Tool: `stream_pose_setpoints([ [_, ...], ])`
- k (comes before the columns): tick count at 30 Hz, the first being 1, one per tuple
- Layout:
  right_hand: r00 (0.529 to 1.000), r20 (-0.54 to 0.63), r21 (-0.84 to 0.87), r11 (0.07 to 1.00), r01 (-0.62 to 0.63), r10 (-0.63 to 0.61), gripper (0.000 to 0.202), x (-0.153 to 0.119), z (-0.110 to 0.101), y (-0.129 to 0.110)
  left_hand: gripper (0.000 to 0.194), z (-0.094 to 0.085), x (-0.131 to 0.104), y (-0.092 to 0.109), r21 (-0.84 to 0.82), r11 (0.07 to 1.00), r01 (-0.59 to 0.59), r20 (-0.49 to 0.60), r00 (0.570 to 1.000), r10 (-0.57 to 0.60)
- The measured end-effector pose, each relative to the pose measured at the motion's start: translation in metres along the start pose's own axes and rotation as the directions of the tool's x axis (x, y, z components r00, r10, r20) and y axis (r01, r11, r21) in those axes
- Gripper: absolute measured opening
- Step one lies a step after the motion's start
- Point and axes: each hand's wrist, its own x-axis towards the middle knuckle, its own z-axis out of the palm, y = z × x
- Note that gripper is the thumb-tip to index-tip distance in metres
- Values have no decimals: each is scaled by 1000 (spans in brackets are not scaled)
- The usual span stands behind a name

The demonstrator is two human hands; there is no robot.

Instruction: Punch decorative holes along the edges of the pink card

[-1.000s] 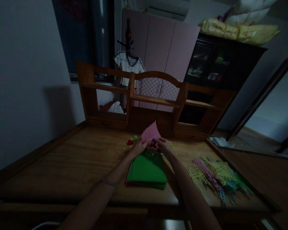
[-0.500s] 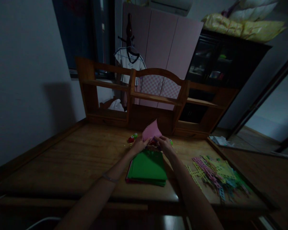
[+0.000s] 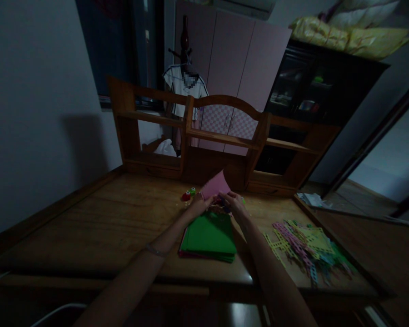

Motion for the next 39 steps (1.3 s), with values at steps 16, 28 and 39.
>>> stream_pose_setpoints([
  [16,999,-47,0,1000,21,-21,45,7,-5,5,37,0,3,-6,39,998,58,-76,996,-55],
  [28,1000,-31,-6,1000,6,-6,39,6,-3,6,36,3,3,-10,-9,1000,-20,-70,997,19],
  [39,1000,-15,13,1000,-2,2,39,4,-2,3,37,5,5,-17,37,999,24,-82,996,-21],
])
